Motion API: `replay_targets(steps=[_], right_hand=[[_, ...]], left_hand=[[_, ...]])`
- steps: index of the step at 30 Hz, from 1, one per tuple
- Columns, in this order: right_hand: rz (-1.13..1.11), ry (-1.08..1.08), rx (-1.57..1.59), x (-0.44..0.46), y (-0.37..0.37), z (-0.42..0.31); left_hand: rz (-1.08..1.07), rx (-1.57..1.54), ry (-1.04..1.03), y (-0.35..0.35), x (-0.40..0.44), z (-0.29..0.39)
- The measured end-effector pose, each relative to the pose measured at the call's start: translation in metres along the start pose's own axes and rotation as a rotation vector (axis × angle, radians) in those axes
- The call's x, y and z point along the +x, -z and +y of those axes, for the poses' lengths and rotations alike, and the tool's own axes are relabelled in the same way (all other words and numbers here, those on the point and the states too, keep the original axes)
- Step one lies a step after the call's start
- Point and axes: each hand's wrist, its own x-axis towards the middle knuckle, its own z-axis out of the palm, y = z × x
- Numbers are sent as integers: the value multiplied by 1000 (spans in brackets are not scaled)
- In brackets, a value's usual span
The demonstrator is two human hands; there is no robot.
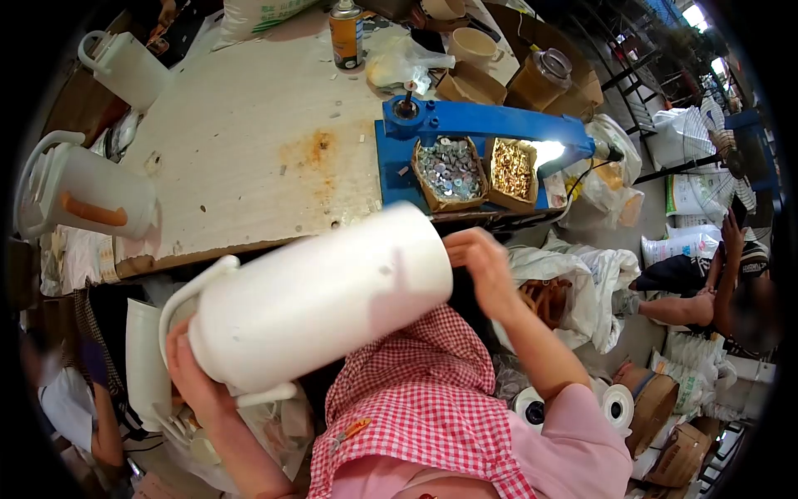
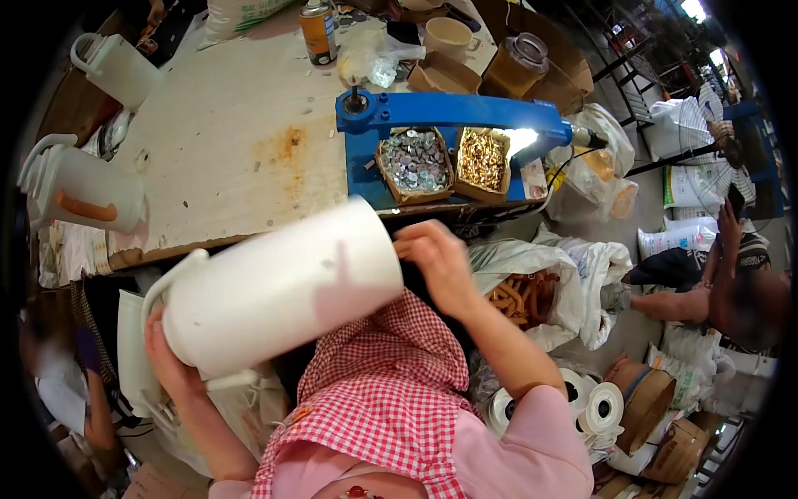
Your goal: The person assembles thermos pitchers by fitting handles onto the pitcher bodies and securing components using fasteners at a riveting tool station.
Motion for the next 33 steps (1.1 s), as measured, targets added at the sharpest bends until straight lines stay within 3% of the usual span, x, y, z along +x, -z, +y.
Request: replay_targets(steps=[2, 3, 5, 9, 13, 16, 20, 24, 33], right_hand=[[-114, 42, 130, 5, -42, -14], [-183, 65, 31, 15, -53, -30], [-37, 137, -93, 45, -70, -63], [-102, 166, 323, 100, -70, -75], [30, 262, 385, 128, -42, -60], [193, 293, 363, 133, -7, -50], [321, 262, 325, 118, 55, -32], [413, 361, 257, 107, 112, -11], [461, 348, 299, 96, 144, -4]], left_hand=[[40, 33, 30, 0, 13, 14], [65, -27, 54, -6, 20, 20], [18, -144, 69, 1, 34, 23], [-195, -152, -77, -9, 38, 60], [-282, 20, -169, -47, 71, 71], [-502, 230, -433, -102, 95, 73], [-573, 187, -428, -179, 96, 61], [-682, 95, -425, -229, 95, 36], [-752, 65, -404, -267, 85, 19]])
